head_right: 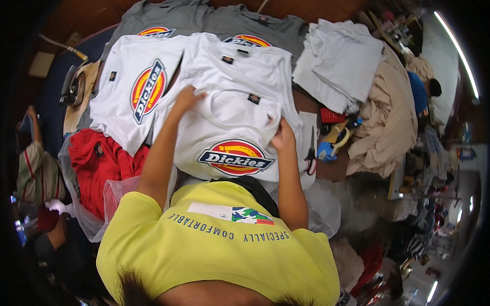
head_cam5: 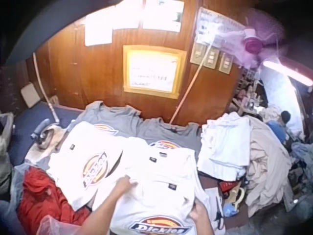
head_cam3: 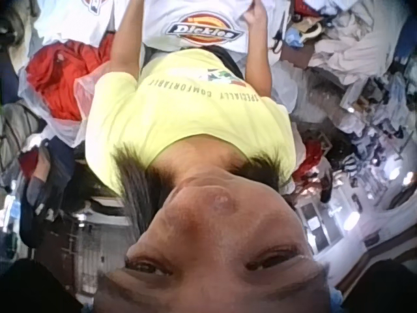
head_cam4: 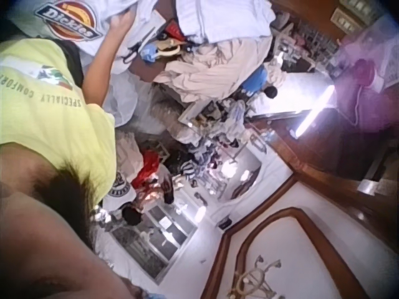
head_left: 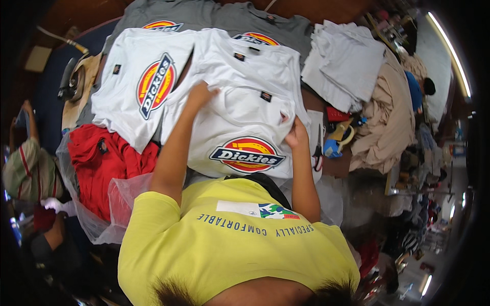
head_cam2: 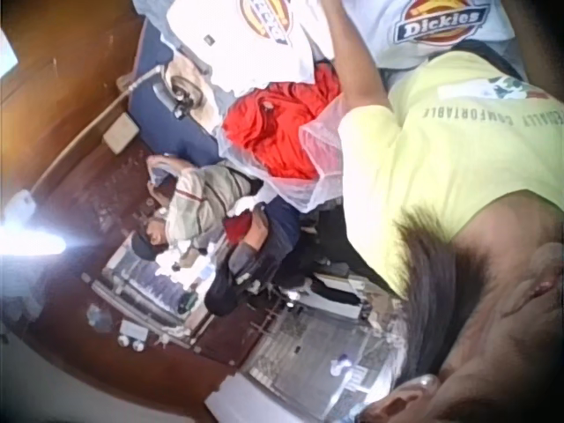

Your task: The person picks up, unfolds, and smooths out several white t-shirts one at a time on a work table, using shears to trim loose threads from the fabric before refolding and stacking them.

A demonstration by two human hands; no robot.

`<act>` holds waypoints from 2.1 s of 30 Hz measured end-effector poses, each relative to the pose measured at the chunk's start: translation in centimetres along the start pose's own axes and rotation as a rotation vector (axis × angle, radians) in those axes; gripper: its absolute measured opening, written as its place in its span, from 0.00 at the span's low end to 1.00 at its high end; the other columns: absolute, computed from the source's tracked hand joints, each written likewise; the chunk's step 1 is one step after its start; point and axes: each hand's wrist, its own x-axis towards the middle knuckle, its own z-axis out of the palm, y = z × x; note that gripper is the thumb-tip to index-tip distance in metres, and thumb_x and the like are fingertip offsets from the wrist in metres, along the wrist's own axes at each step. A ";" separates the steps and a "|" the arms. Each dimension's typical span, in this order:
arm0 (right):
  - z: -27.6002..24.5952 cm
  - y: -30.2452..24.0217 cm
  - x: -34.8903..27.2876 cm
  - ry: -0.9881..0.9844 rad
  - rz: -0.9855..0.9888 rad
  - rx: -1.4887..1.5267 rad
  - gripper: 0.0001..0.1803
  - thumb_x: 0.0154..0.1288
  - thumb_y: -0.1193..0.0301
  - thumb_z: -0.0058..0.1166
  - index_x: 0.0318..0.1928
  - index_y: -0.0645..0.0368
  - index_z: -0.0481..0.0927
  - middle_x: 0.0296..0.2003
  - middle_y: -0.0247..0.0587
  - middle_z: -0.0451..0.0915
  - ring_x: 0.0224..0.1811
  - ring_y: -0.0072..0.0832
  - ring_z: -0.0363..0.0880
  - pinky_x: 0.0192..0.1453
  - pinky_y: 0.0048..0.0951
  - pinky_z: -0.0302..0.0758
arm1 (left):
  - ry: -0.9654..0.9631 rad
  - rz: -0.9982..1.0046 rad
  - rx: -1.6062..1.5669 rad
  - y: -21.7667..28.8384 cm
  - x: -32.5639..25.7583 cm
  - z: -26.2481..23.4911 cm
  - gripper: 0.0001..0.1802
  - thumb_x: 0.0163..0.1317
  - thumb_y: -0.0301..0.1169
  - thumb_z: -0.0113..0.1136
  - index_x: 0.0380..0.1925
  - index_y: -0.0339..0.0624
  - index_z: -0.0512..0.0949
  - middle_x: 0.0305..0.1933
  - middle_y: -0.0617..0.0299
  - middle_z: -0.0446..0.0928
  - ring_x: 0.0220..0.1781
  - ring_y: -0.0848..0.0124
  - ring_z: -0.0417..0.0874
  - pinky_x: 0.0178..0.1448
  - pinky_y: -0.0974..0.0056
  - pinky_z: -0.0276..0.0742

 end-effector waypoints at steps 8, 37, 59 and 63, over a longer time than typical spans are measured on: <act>1.6 3.8 -12.8 0.231 0.246 -0.069 0.20 0.68 0.66 0.42 0.56 0.64 0.68 0.44 0.48 0.76 0.33 0.31 0.76 0.37 0.30 0.74 | -0.584 -0.319 -1.753 3.7 -12.0 -7.0 0.13 0.60 0.30 0.58 0.42 0.35 0.72 0.40 0.63 0.79 0.40 0.71 0.81 0.46 0.64 0.78; 3.4 -8.0 -9.7 -0.211 -0.201 -0.211 0.11 0.64 0.72 0.48 0.46 0.61 0.75 0.46 0.43 0.79 0.50 0.34 0.76 0.59 0.36 0.69 | -0.460 0.074 -1.507 -0.8 -9.8 -14.1 0.32 0.66 0.46 0.46 0.57 0.26 0.63 0.59 0.50 0.69 0.59 0.60 0.73 0.65 0.59 0.64; 0.5 -6.8 -0.4 0.150 0.022 -0.745 0.26 0.67 0.54 0.46 0.53 0.63 0.71 0.45 0.42 0.78 0.43 0.27 0.77 0.52 0.30 0.71 | -0.382 -0.423 -1.118 -4.1 -4.6 -5.7 0.26 0.64 0.40 0.52 0.56 0.32 0.67 0.52 0.57 0.73 0.51 0.69 0.75 0.56 0.64 0.70; -2.1 -5.0 -10.7 0.272 -0.136 -1.437 0.17 0.65 0.59 0.50 0.43 0.60 0.77 0.28 0.28 0.75 0.29 0.17 0.71 0.37 0.18 0.69 | -0.091 -0.425 -0.821 -5.2 -14.9 -7.0 0.18 0.64 0.33 0.52 0.51 0.33 0.71 0.41 0.62 0.76 0.42 0.75 0.76 0.49 0.70 0.71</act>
